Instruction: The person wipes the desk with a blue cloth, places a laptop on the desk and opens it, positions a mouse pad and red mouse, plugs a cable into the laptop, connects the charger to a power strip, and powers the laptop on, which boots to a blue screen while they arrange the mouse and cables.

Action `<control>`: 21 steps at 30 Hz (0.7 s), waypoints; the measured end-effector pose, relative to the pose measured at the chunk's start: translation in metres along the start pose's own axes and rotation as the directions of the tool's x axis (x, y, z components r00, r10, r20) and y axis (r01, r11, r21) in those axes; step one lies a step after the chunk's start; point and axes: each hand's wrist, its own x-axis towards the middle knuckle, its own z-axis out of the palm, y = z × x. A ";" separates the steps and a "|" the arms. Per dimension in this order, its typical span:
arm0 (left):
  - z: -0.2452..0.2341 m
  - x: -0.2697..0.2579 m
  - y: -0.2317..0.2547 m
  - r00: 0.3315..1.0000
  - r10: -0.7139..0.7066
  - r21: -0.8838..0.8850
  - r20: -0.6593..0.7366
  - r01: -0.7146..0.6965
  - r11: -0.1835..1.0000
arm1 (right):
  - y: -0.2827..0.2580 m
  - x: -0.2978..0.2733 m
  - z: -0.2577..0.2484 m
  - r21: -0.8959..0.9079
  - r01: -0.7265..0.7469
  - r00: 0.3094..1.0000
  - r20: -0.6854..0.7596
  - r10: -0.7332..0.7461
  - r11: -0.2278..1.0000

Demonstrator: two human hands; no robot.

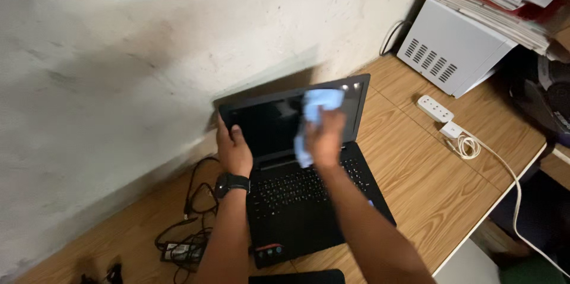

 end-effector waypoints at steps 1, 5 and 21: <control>0.000 0.000 -0.003 0.999 -0.040 0.034 0.031 0.039 0.999 | -0.013 -0.010 0.011 -0.026 0.069 0.990 0.126 -0.065 0.997; 0.003 0.007 -0.022 0.999 -0.029 0.009 -0.027 0.030 1.000 | -0.038 -0.043 0.042 -0.074 0.434 0.859 0.333 -0.388 0.898; -0.006 0.023 -0.043 0.988 -0.139 0.119 0.062 0.131 0.984 | -0.078 -0.028 0.039 0.083 0.080 0.987 0.131 -0.091 0.993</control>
